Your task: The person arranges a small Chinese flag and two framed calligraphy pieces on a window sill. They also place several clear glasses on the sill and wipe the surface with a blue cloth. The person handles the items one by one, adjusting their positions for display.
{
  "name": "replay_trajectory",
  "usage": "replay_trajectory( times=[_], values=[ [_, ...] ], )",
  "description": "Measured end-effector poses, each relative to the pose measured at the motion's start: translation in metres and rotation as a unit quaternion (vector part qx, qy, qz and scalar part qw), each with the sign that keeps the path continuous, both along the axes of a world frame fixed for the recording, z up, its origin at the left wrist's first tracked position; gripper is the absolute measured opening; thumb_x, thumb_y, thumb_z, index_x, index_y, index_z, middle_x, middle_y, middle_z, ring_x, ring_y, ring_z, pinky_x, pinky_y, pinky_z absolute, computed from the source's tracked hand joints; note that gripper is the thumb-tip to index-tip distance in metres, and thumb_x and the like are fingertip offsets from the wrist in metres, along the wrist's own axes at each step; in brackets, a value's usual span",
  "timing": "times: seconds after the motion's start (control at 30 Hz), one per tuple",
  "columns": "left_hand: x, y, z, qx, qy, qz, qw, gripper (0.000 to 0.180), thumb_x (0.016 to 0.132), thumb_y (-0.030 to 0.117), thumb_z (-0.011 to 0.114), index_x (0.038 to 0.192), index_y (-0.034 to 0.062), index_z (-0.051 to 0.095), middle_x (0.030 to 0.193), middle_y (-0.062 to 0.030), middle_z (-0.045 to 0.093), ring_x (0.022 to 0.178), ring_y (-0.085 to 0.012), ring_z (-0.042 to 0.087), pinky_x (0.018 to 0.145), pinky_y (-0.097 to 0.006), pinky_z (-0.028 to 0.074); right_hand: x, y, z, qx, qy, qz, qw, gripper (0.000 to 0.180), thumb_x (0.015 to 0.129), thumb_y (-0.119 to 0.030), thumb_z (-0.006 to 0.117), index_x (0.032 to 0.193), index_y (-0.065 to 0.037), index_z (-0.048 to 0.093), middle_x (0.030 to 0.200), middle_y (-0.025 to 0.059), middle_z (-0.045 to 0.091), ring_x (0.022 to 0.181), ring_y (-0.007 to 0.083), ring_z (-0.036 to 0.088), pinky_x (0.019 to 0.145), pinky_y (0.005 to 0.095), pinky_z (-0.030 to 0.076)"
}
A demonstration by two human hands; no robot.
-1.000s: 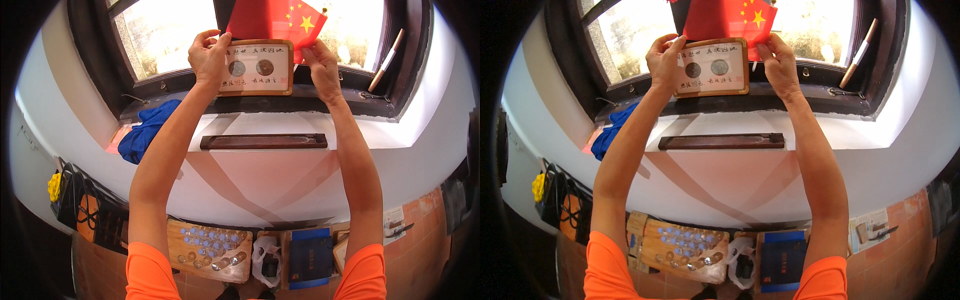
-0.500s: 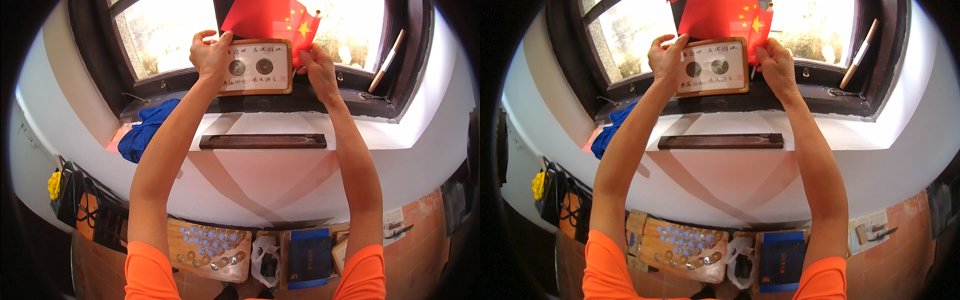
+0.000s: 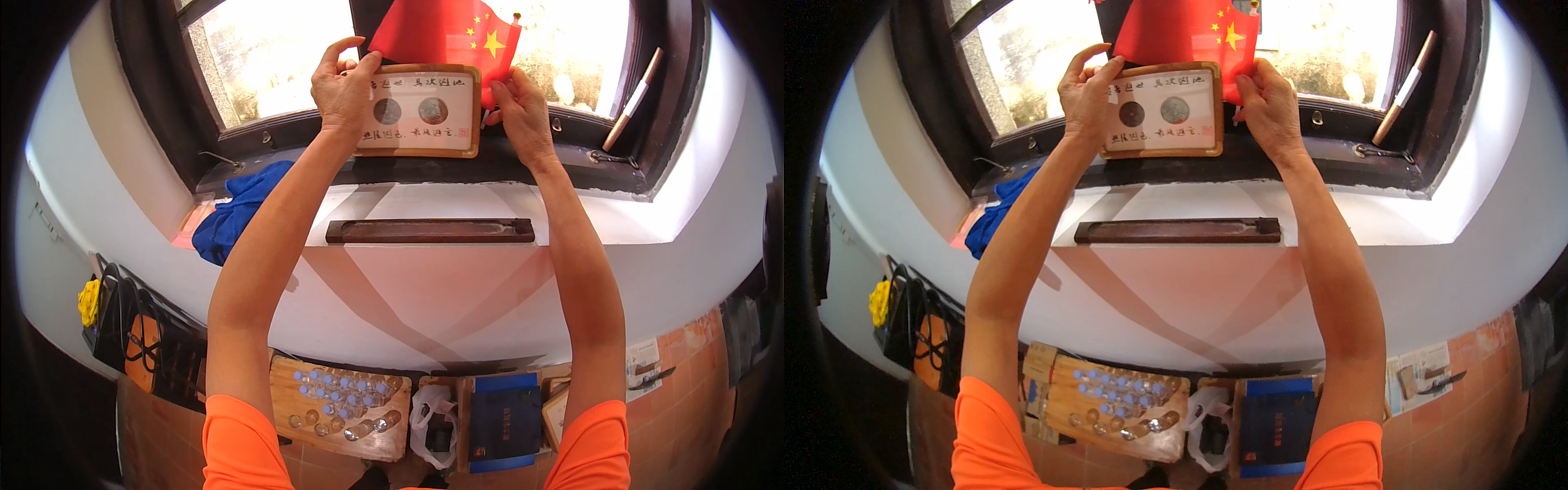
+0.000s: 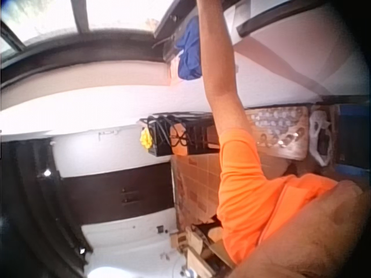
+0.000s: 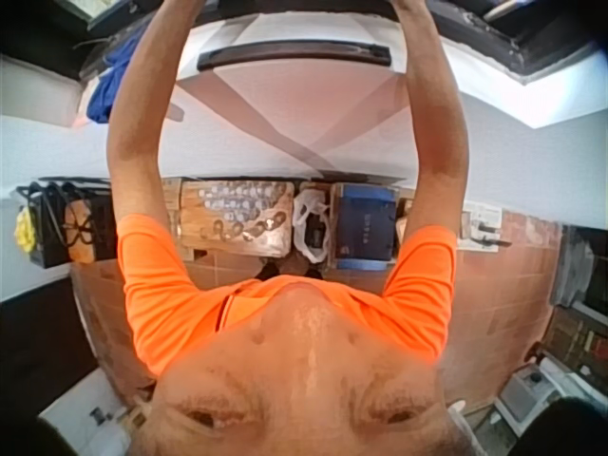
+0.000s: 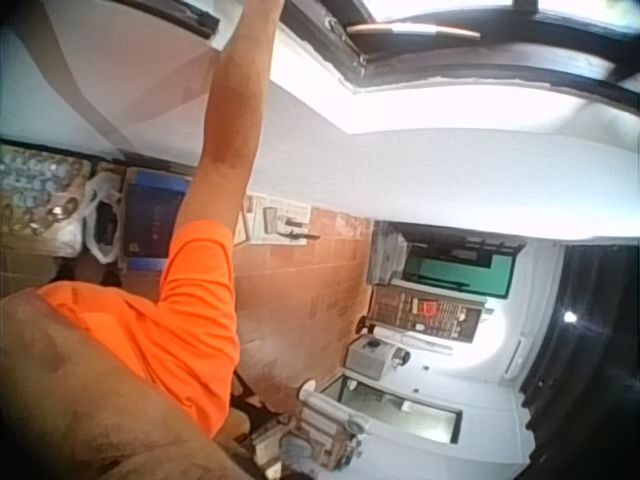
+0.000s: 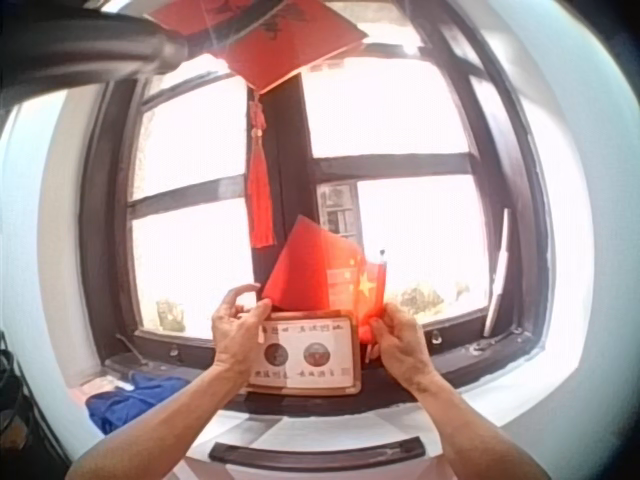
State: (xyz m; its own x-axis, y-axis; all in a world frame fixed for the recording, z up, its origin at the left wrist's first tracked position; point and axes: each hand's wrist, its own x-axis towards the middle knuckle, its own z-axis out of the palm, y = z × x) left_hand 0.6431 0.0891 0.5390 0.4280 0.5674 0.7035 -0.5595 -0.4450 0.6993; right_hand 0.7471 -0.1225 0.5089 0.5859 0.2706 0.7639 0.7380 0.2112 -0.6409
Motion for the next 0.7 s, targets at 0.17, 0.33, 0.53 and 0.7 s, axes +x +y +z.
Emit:
replay_trajectory(
  times=[0.17,0.33,0.53,0.7],
  values=[
    [-0.001,0.002,0.001,0.021,0.003,-0.022,1.0,0.025,0.084,0.014,0.071,0.109,0.0095,0.069,0.069,0.0051,0.052,0.066,-0.0047,0.052,0.061,-0.021,0.047,-0.003,0.0,0.001,0.004,-0.015,0.029,0.999,0.013,0.096,-0.009,0.051,0.102,0.0,0.057,0.086,0.0046,0.065,0.073,0.0086,0.061,0.054,0.0242,0.054],
    [-0.002,0.002,0.002,0.008,0.011,-0.04,0.999,0.022,0.084,0.013,0.071,0.106,0.0076,0.069,0.07,0.0046,0.052,0.067,-0.0057,0.052,0.061,-0.022,0.047,-0.004,0.0,0.001,0.008,-0.015,0.043,0.999,0.013,0.096,-0.009,0.05,0.104,-0.001,0.057,0.089,0.0049,0.067,0.076,0.0087,0.062,0.055,0.0241,0.055],
    [-0.002,-0.005,-0.002,0.016,0.004,0.057,0.998,0.018,0.086,0.019,0.066,0.096,0.003,0.068,0.075,-0.0001,0.059,0.071,-0.0081,0.055,0.063,-0.025,0.048,-0.002,-0.001,0.001,0.033,-0.002,-0.017,0.999,0.015,0.094,-0.011,0.054,0.101,0.001,0.06,0.086,0.0054,0.067,0.072,0.0099,0.063,0.053,0.0251,0.055],
    [0.003,-0.004,-0.001,0.017,-0.006,0.181,0.983,0.022,0.083,0.02,0.062,0.09,0.0006,0.067,0.077,-0.0094,0.067,0.071,-0.0188,0.065,0.067,-0.033,0.053,0.005,0.0,-0.002,0.002,0.021,-0.043,0.999,0.019,0.091,-0.015,0.058,0.098,0.002,0.062,0.08,0.0084,0.069,0.069,0.0115,0.065,0.053,0.0254,0.055]
  ],
)
